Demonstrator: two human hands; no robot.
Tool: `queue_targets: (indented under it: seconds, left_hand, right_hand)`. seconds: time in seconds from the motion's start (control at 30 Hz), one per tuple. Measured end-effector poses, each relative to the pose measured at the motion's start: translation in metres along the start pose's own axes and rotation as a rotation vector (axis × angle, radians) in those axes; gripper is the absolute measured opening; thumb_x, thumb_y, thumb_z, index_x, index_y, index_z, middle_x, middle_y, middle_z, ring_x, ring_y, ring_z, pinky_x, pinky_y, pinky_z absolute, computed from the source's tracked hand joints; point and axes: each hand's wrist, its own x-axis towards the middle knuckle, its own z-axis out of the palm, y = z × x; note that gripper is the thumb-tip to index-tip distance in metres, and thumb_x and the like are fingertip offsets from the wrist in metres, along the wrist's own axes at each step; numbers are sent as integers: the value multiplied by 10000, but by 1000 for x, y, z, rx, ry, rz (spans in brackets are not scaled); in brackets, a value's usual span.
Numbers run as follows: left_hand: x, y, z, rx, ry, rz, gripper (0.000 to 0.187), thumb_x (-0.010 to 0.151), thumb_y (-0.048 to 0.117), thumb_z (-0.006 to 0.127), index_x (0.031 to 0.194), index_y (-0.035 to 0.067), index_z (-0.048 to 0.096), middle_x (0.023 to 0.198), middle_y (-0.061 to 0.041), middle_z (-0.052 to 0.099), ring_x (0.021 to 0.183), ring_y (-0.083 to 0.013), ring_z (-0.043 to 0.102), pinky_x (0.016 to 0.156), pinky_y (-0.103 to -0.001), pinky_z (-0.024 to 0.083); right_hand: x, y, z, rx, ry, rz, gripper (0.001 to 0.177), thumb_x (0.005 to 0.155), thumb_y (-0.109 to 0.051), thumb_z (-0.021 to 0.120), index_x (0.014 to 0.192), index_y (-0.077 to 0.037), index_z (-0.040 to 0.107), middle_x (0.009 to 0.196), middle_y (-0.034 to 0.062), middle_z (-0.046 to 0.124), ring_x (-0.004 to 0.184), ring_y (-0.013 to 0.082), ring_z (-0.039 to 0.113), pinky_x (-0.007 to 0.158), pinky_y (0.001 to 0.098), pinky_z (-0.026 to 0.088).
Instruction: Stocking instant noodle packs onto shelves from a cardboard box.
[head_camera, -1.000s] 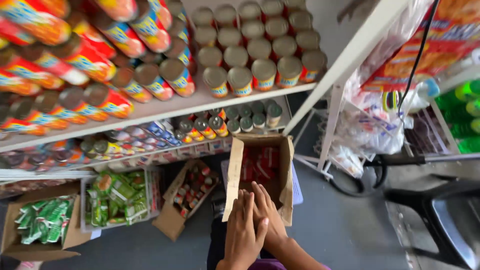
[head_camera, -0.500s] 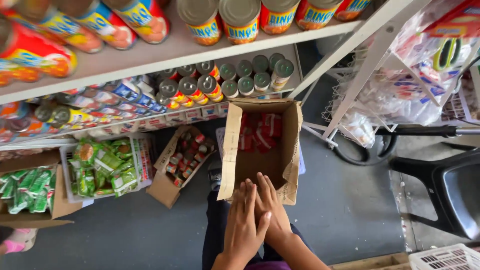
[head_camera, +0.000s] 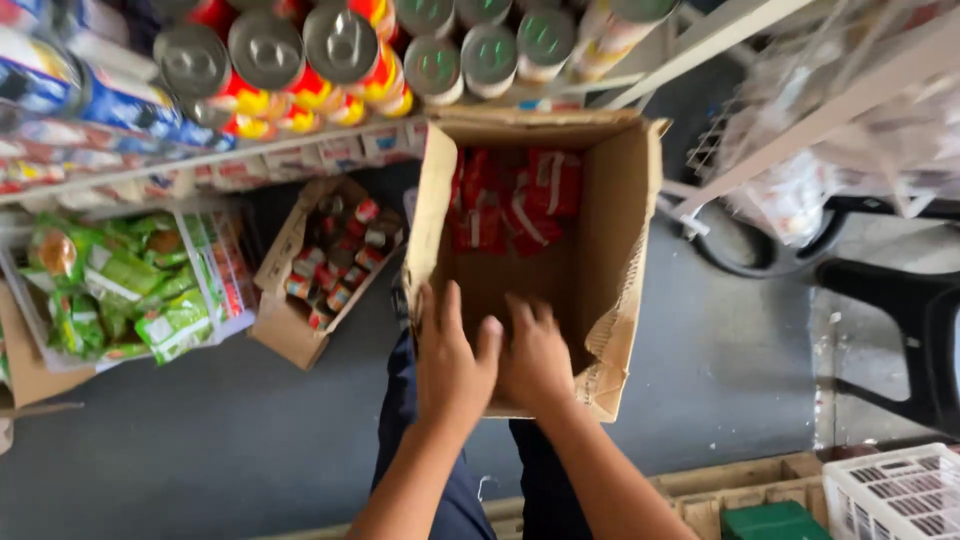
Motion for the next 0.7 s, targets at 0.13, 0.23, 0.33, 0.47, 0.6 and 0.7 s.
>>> queue_targets:
  seconds: [0.13, 0.23, 0.33, 0.47, 0.6, 0.7]
  left_hand:
    - [40, -15, 26, -2, -5, -199, 733, 937, 335, 668, 1527, -3, 394, 1498, -369, 402, 1346, -531, 469, 1073, -516, 455]
    - [64, -16, 39, -33, -99, -377, 779, 920, 347, 666, 1556, 29, 348, 1426, -350, 478, 1288, -503, 525, 1043, -497, 474]
    - [84, -46, 81, -95, -142, -443, 793, 919, 351, 663, 1566, 38, 329, 1374, -340, 553, 1264, -488, 555, 1049, -488, 469]
    - [78, -78, 118, -58, -8, -347, 725, 917, 327, 705, 1480, -22, 412, 1373, -362, 549, 1275, -516, 519, 1076, -509, 424]
    - [85, -75, 121, -79, -60, -339, 709, 901, 331, 701, 1467, -12, 446, 1370, -354, 545, 1267, -514, 523, 1070, -500, 435]
    - [69, -71, 115, -180, -110, -373, 714, 884, 317, 705, 1462, -19, 454, 1373, -352, 535, 1266, -512, 516, 1052, -500, 433]
  right_hand:
    - [79, 58, 49, 235, 110, 386, 603, 922, -335, 629, 1458, -83, 511, 1410, 287, 539, 1283, 474, 536, 1076, 488, 447]
    - [129, 123, 98, 304, 90, 658, 586, 912, -287, 622, 1437, -31, 569, 1438, 305, 571, 1332, 460, 548, 1108, 472, 456]
    - [151, 173, 121, 391, 157, 902, 566, 901, -222, 593, 1421, 1, 610, 1464, 290, 604, 1360, 422, 579, 1122, 450, 479]
    - [155, 195, 155, 501, 307, 869, 610, 877, -162, 577, 1471, -36, 522, 1495, 249, 547, 1382, 388, 521, 1134, 441, 428]
    - [205, 191, 165, 627, 479, 811, 655, 860, -123, 565, 1505, -62, 464, 1516, 221, 509, 1398, 364, 484, 1142, 435, 394]
    - [189, 204, 163, 642, 572, 792, 691, 849, -97, 557, 1527, -80, 426, 1530, 202, 485, 1408, 348, 459, 1148, 431, 371]
